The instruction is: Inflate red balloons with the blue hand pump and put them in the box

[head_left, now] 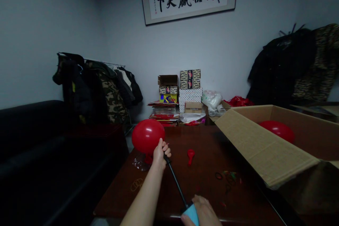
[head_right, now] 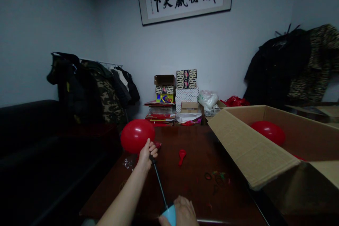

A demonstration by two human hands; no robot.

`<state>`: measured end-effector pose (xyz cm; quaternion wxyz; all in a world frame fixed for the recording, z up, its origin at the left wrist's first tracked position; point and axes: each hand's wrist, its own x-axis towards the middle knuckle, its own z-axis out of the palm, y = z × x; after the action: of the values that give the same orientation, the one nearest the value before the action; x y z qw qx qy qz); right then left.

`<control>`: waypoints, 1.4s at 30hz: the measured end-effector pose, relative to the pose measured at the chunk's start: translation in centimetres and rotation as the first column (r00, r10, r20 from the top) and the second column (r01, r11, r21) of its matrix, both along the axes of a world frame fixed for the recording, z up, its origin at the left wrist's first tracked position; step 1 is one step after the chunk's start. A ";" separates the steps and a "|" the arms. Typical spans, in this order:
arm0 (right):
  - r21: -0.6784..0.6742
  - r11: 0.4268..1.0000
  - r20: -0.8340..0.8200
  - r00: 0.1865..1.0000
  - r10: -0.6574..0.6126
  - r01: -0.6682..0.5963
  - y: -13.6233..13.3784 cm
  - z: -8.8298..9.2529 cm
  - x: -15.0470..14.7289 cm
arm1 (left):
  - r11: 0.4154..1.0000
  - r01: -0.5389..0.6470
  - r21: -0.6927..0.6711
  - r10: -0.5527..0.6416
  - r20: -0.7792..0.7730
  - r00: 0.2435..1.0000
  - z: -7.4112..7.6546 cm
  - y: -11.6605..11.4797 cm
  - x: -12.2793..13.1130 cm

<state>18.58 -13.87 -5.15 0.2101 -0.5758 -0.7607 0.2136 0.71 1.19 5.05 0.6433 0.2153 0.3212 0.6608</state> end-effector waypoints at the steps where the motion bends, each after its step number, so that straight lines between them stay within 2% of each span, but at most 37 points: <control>1: -0.005 1.000 -0.018 1.000 0.017 -0.017 0.1 0.1 0.1 | 1.000 -0.004 -0.002 0.004 0.011 1.000 -0.2 -0.1 0.0; 6: -0.033 0.995 -0.105 0.991 0.088 -0.092 0.2 0.1 0.6 | 1.000 -0.013 -0.023 0.015 0.069 0.998 -1.2 -0.8 0.0; 14: -0.035 0.995 -0.144 0.986 0.090 -0.096 -0.2 0.3 0.2 | 0.998 0.023 -0.065 -0.017 0.105 0.994 -1.9 -2.4 1.3; 24: -0.092 0.993 -0.116 0.991 0.066 -0.077 0.2 3.8 0.3 | 0.995 0.087 -0.047 -0.085 0.048 0.995 -3.1 -4.8 4.9; 30: -0.024 0.999 -0.151 0.988 0.033 -0.037 0.8 5.3 0.1 | 0.990 0.129 -0.049 -0.130 -0.020 0.991 -3.5 -6.6 6.7; 33: -0.018 0.999 -0.133 0.991 0.027 -0.030 0.9 4.7 -0.2 | 0.990 0.126 -0.058 -0.128 -0.037 0.991 -3.9 -7.2 6.8; 37: -0.014 1.000 -0.028 1.000 0.003 -0.004 1.0 2.3 -0.6 | 0.994 0.091 -0.067 -0.095 -0.062 0.994 -4.4 -7.3 6.2; 42: -0.023 0.999 0.010 0.999 0.048 -0.047 1.2 0.5 -0.5 | 0.995 0.078 -0.054 -0.081 -0.040 0.996 -3.8 -6.2 5.2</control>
<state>18.09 -12.66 -4.63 0.1944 -0.5610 -0.7728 0.2242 5.94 -4.99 1.29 0.6676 0.2248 0.3430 0.6214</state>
